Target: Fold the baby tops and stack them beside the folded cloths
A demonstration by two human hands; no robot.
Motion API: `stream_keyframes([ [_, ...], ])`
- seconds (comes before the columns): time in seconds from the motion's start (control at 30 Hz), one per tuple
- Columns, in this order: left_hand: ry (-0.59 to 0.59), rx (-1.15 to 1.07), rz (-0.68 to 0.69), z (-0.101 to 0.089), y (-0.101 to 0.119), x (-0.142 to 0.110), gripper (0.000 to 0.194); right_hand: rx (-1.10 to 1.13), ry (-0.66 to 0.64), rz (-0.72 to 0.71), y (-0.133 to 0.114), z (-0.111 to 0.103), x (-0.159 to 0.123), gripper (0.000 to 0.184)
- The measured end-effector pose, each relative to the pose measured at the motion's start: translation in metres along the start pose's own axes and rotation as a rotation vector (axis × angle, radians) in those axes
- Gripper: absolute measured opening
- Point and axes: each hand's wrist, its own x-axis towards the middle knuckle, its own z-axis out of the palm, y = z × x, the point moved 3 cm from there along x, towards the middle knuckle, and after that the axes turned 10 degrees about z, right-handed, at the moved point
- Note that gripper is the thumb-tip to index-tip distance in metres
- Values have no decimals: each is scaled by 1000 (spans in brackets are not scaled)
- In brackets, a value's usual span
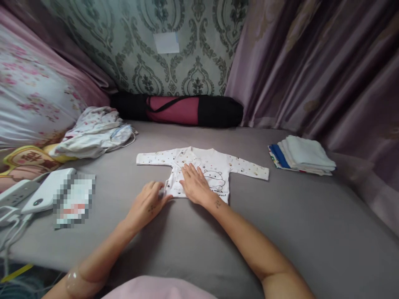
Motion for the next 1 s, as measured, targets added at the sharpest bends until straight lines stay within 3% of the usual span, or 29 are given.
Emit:
stream_keyframes([
  [0.23,-87,-143,-135,-2,-22,-21,23,-41,-111,37,-7,35,9,69],
  [0.37,-216,-220,-202,-8,-32,-14,20,-46,-88,32,-4,38,9,69],
  [0.47,-309,-230,-349,-22,-46,-1,19,-47,-91,30,-4,38,9,69],
  [0.57,-198,-180,-453,-45,-61,18,16,-40,-93,35,-5,37,9,70],
  [0.67,-149,-226,-453,-63,-68,40,16,-26,-92,46,-5,36,9,70],
  [0.8,-109,-148,-264,-73,-59,77,17,-7,-75,49,-5,36,9,71],
  [0.93,-50,-114,208,-63,-24,113,22,-10,-28,33,-5,37,8,69],
  [1.0,-50,-173,354,-50,-10,123,28,-22,-9,33,-6,38,8,67],
])
